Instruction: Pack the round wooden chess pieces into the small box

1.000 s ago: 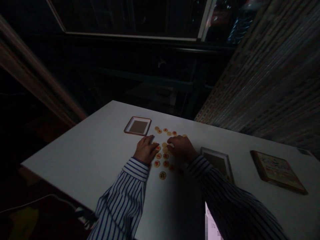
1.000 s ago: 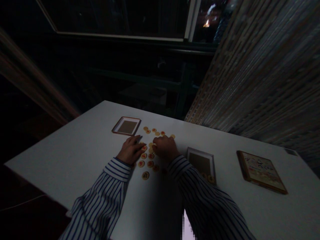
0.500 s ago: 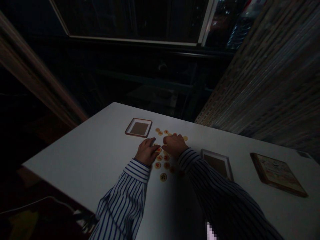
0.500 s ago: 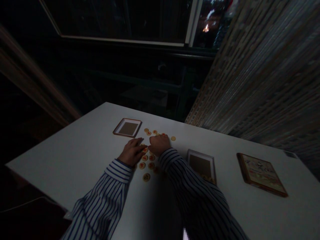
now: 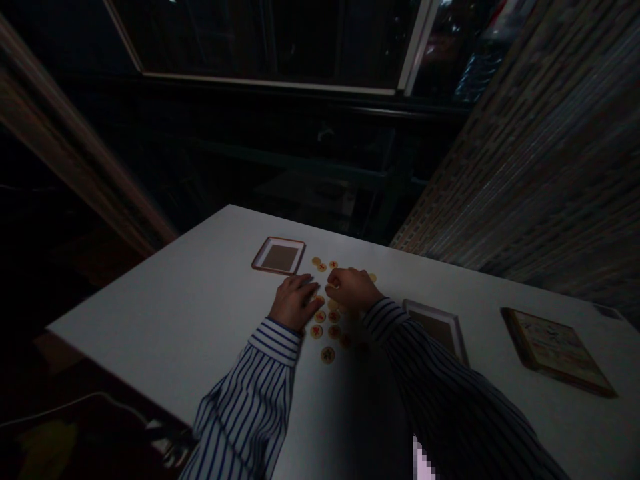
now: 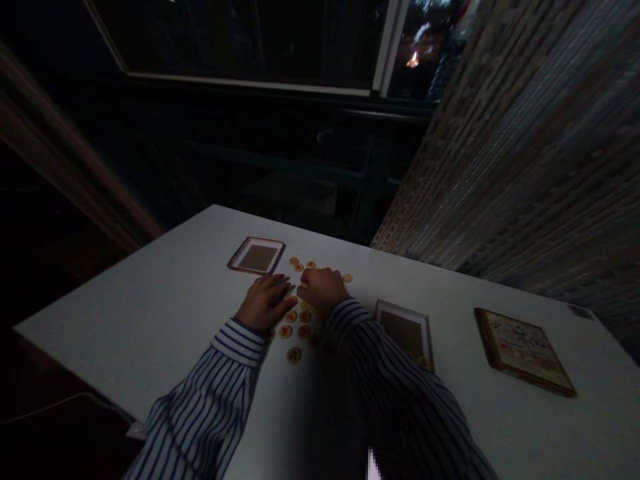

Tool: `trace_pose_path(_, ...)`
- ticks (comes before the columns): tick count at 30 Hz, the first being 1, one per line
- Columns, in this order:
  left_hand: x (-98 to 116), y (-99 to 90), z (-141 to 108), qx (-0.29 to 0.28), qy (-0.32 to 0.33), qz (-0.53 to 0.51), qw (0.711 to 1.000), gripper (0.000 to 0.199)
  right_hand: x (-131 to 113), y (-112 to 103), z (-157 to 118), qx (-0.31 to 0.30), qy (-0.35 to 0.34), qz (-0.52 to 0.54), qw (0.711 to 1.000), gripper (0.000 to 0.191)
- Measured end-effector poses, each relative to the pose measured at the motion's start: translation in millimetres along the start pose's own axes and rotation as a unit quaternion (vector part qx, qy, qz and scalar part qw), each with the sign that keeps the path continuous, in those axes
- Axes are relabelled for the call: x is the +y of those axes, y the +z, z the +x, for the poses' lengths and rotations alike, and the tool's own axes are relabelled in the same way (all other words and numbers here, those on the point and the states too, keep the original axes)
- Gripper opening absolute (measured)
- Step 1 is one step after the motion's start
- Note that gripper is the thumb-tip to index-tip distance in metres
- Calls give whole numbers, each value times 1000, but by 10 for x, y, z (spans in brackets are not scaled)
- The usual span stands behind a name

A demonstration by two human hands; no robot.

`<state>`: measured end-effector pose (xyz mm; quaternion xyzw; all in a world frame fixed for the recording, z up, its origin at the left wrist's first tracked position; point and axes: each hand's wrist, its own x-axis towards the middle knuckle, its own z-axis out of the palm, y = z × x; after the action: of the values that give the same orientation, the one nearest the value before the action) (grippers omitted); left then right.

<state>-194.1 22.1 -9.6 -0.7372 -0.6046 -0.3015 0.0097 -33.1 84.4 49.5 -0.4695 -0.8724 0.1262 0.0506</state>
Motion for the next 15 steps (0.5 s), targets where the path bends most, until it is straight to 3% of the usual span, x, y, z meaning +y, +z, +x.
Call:
trace_pose_path(3,28,-18,20,30,-12,-21,999,39,70,49,21,-1,-8,222,975,24)
trace_pose_path(7,101,-67,45,46,-14,-46,998,38,100,98,25,-30,-5,440,897,24)
trace_pose_path(11,151,-99,57,68,-8,-60,996,35,78,76,-13,-39,4,520,853,24)
trace_pose_path(15,167,-93,56,89,6,-83,993,30,86,58,-40,-48,-2,553,832,21)
